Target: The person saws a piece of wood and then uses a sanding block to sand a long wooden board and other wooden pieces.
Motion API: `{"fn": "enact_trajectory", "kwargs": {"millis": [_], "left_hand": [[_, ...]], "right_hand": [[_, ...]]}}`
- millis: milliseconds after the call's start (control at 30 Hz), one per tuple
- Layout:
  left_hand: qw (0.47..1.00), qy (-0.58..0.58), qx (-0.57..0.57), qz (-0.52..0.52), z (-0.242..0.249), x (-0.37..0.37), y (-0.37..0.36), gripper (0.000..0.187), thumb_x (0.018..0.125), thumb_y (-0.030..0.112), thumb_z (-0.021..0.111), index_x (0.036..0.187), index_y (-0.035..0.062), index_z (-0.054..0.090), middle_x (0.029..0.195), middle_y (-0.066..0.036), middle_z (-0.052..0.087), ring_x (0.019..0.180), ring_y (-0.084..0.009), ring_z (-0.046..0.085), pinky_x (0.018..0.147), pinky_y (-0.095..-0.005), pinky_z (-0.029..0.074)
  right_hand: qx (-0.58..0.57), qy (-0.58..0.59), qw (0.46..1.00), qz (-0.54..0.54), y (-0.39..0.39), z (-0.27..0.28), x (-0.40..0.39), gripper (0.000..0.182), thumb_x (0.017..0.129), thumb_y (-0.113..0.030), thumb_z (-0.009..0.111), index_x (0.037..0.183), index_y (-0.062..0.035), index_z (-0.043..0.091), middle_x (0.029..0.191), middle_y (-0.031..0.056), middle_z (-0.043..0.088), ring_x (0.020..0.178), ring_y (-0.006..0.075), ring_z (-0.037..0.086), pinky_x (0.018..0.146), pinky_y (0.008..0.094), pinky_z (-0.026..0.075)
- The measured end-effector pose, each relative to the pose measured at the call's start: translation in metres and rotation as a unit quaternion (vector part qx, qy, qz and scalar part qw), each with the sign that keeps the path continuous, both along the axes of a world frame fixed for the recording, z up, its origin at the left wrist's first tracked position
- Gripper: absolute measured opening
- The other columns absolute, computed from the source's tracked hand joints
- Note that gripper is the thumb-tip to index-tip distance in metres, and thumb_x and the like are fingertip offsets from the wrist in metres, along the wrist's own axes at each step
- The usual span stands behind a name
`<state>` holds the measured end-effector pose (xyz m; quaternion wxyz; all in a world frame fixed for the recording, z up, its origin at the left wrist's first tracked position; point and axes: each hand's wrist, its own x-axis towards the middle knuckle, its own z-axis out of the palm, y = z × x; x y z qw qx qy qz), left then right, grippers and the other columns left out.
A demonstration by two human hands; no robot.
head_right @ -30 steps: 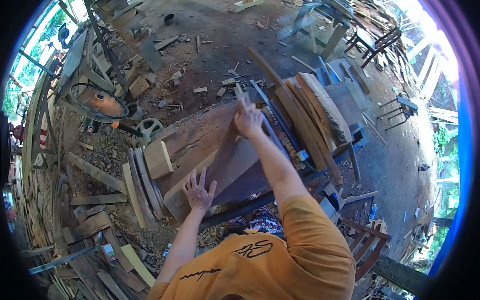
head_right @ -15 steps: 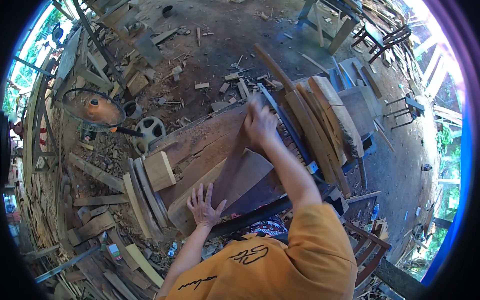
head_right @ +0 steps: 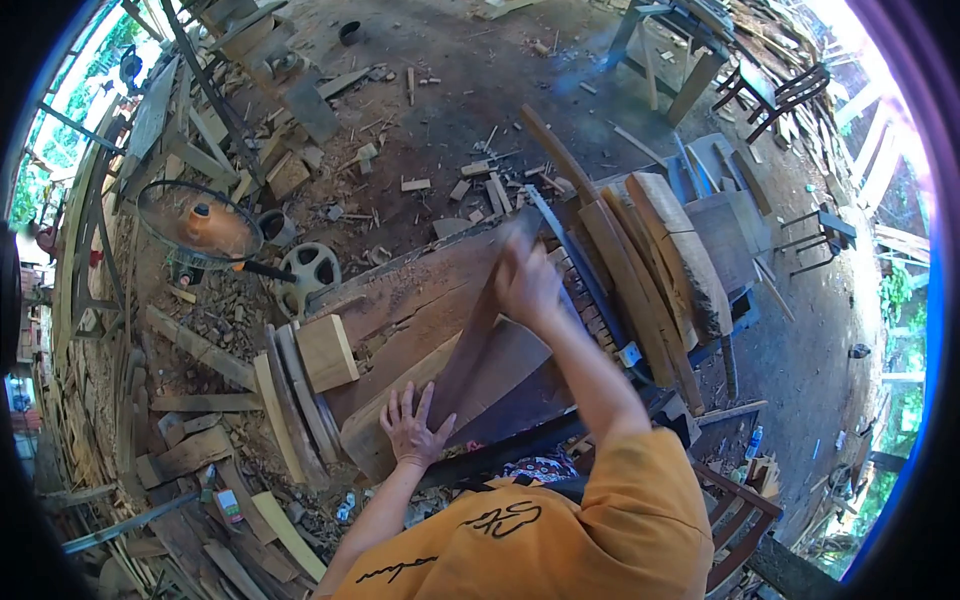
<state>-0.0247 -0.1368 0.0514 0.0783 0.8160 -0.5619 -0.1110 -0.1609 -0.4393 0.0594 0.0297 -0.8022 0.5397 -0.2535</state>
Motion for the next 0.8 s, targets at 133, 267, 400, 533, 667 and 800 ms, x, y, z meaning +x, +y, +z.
{"fn": "enact_trajectory", "kwargs": {"millis": [133, 267, 400, 533, 667, 800], "left_hand": [[1.0, -0.003, -0.005, -0.002, 0.001, -0.002, 0.003, 0.072, 0.081, 0.058, 0.067, 0.144, 0.0282, 0.049, 0.148, -0.012, 0.043, 0.138, -0.0404, 0.033, 0.111, -0.0575, 0.022], [1.0, -0.005, -0.012, -0.002, 0.0, 0.0, 0.001, 0.072, 0.081, 0.059, 0.066, 0.143, 0.0283, 0.049, 0.147, -0.012, 0.043, 0.137, -0.0403, 0.034, 0.111, -0.0579, 0.022], [1.0, -0.013, -0.018, -0.005, 0.0, 0.0, 0.001, 0.072, 0.08, 0.059, 0.066, 0.142, 0.0282, 0.05, 0.147, -0.012, 0.043, 0.137, -0.0401, 0.035, 0.111, -0.0579, 0.022], [1.0, -0.011, 0.002, 0.005, -0.004, -0.002, 0.001, 0.072, 0.079, 0.059, 0.067, 0.142, 0.028, 0.051, 0.146, -0.012, 0.044, 0.136, -0.0402, 0.035, 0.111, -0.0578, 0.022], [1.0, -0.012, -0.02, 0.001, -0.004, 0.001, 0.004, 0.072, 0.078, 0.059, 0.068, 0.141, 0.0278, 0.051, 0.145, -0.013, 0.045, 0.136, -0.0402, 0.036, 0.111, -0.058, 0.022], [1.0, -0.017, -0.019, 0.001, -0.003, -0.001, 0.001, 0.072, 0.078, 0.059, 0.069, 0.14, 0.0277, 0.052, 0.144, -0.013, 0.045, 0.136, -0.0401, 0.036, 0.111, -0.0582, 0.023]], "right_hand": [[0.085, -0.005, 0.993, -0.075, -0.098, -0.008, 0.003, 0.037, 0.089, -0.028, 0.058, 0.124, -0.0158, 0.05, 0.092, 0.0234, 0.06, 0.081, 0.0434, 0.065, 0.069, 0.0559, 0.051], [-0.008, 0.047, 0.998, -0.031, 0.02, -0.003, 0.017, 0.061, 0.082, -0.024, 0.062, 0.138, -0.0104, 0.043, 0.1, 0.0226, 0.057, 0.076, 0.038, 0.062, 0.066, 0.0532, 0.051], [0.041, 0.011, 0.985, 0.168, 0.093, 0.002, 0.01, 0.065, 0.078, -0.022, 0.063, 0.139, -0.0118, 0.043, 0.095, 0.0232, 0.059, 0.069, 0.0354, 0.062, 0.053, 0.0495, 0.05], [0.026, 0.008, 0.999, -0.019, -0.04, -0.014, 0.005, 0.053, 0.085, -0.028, 0.061, 0.135, -0.0193, 0.046, 0.091, 0.0209, 0.058, 0.074, 0.0411, 0.063, 0.061, 0.0531, 0.05], [0.146, -0.027, 0.987, -0.066, -0.108, 0.009, 0.018, 0.034, 0.088, -0.026, 0.059, 0.118, -0.0138, 0.049, 0.098, 0.0259, 0.062, 0.088, 0.0455, 0.065, 0.074, 0.0552, 0.051], [0.055, 0.018, 0.998, -0.033, 0.027, 0.008, 0.031, 0.063, 0.084, -0.024, 0.059, 0.143, -0.0126, 0.041, 0.102, 0.0244, 0.057, 0.085, 0.0411, 0.061, 0.068, 0.0542, 0.049]]}}
